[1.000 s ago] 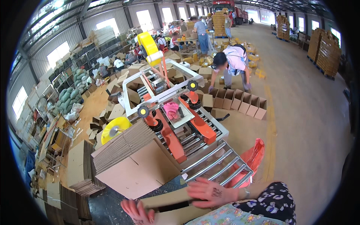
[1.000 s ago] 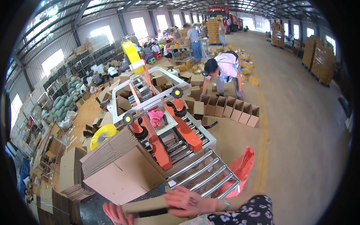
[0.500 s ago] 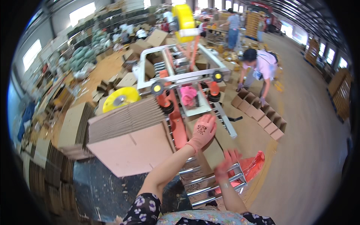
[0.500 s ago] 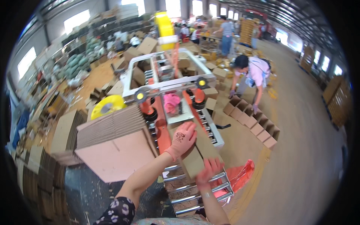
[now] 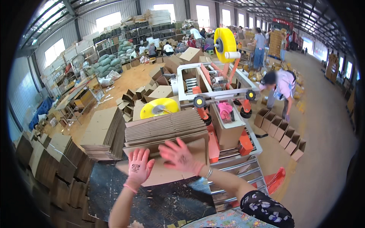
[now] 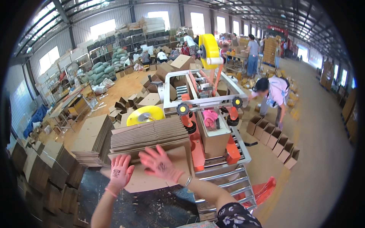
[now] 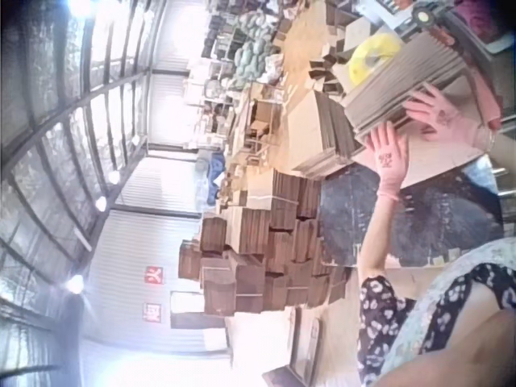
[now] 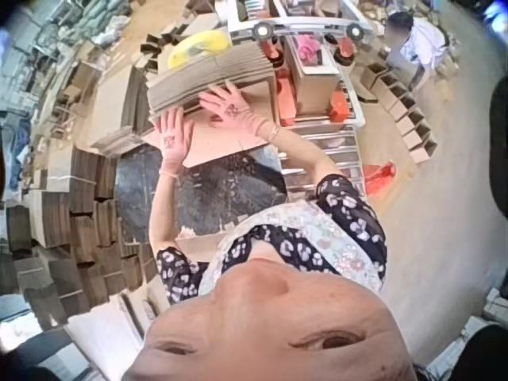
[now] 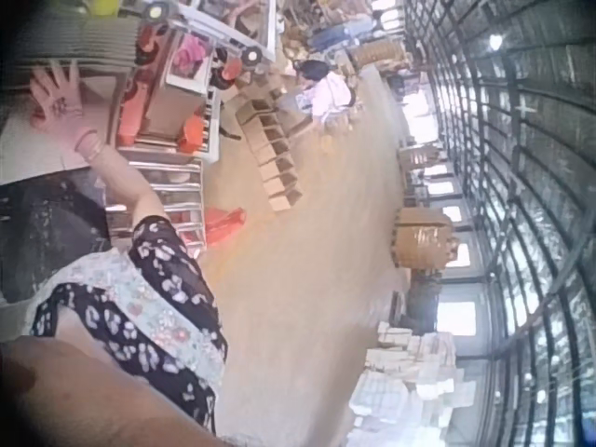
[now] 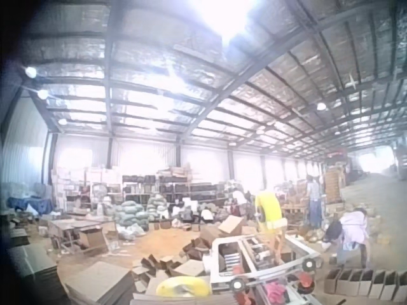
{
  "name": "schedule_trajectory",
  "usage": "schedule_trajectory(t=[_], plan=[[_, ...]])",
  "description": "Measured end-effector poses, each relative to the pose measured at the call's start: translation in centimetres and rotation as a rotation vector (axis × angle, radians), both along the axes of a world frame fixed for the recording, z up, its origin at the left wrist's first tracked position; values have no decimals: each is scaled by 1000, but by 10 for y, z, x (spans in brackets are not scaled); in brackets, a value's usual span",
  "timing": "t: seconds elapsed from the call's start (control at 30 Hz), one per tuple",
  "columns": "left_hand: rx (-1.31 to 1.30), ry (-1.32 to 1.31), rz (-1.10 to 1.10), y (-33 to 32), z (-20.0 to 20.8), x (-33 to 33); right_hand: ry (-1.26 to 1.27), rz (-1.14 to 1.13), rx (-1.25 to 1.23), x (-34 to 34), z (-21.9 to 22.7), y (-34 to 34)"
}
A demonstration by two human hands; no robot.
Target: The person repeatedly picks up flat cardboard sheets, places them on a conveyor-fed box-forming machine, and folds them into boxes. The finished boxes are stacked nearby. The task is performed continuously in a warehouse setting.
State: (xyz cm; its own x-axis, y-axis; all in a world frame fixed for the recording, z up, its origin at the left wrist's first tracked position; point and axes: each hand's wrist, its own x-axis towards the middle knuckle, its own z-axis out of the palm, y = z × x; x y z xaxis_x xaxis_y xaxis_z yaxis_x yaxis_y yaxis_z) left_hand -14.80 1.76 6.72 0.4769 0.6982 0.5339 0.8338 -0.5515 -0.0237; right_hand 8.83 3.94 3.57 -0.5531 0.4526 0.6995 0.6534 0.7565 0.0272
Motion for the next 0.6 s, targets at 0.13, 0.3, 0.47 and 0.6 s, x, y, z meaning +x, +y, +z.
schedule_trajectory(t=[0.13, 0.3, 0.47, 0.6], plan=[[-309, 79, 107, 9, 6, -14, 183, 191, -164, 1, 3, -74], [-330, 76, 302, -28, 39, -23, 74, 694, -661, 106, 68, -169], [-291, 583, -378, -142, -44, 62, -38, 774, -1592, 72, 38, -183], [-685, 226, -529, -156, 13, 24, -55, 540, -1234, 46, -26, -199]])
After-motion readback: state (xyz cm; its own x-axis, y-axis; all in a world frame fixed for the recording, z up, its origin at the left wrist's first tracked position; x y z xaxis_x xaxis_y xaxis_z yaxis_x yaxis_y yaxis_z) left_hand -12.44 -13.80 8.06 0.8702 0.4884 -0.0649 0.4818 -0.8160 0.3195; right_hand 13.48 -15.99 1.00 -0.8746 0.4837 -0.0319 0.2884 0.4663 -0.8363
